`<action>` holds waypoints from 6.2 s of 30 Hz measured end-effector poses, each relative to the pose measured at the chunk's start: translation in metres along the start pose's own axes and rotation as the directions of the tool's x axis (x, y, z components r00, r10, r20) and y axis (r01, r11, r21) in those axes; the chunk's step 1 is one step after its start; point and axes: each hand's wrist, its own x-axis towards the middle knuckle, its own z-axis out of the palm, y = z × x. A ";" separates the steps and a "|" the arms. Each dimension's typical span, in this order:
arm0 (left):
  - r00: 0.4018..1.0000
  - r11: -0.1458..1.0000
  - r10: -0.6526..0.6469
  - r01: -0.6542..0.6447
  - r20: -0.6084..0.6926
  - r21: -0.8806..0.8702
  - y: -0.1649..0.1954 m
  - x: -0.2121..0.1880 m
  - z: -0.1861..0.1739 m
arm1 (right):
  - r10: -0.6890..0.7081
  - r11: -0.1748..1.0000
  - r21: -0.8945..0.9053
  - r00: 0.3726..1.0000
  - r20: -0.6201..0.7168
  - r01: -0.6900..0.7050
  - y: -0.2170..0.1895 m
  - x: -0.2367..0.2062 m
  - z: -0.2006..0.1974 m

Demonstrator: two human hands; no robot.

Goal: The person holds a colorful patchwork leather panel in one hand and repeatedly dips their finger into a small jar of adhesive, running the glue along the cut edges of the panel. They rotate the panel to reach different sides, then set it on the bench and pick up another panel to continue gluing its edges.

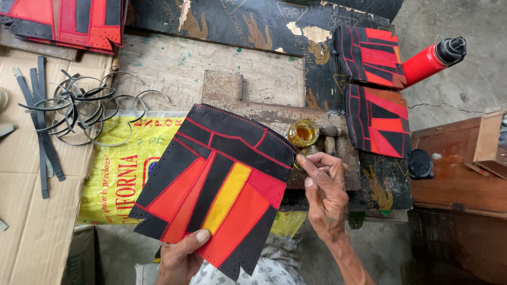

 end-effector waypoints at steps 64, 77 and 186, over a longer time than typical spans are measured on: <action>0.989 0.997 0.067 -0.060 0.134 -0.053 0.002 0.003 0.008 | -0.370 0.834 -0.405 0.924 0.091 0.374 -0.010 -0.005 -0.002; 0.994 0.998 0.046 -0.042 0.094 -0.050 -0.002 0.009 0.006 | -0.511 0.744 -0.406 0.843 0.166 0.531 -0.013 -0.014 -0.004; 0.986 0.992 0.064 -0.046 0.156 -0.117 -0.004 0.047 0.057 | -0.346 0.874 -0.292 0.919 0.189 0.389 -0.024 0.005 -0.014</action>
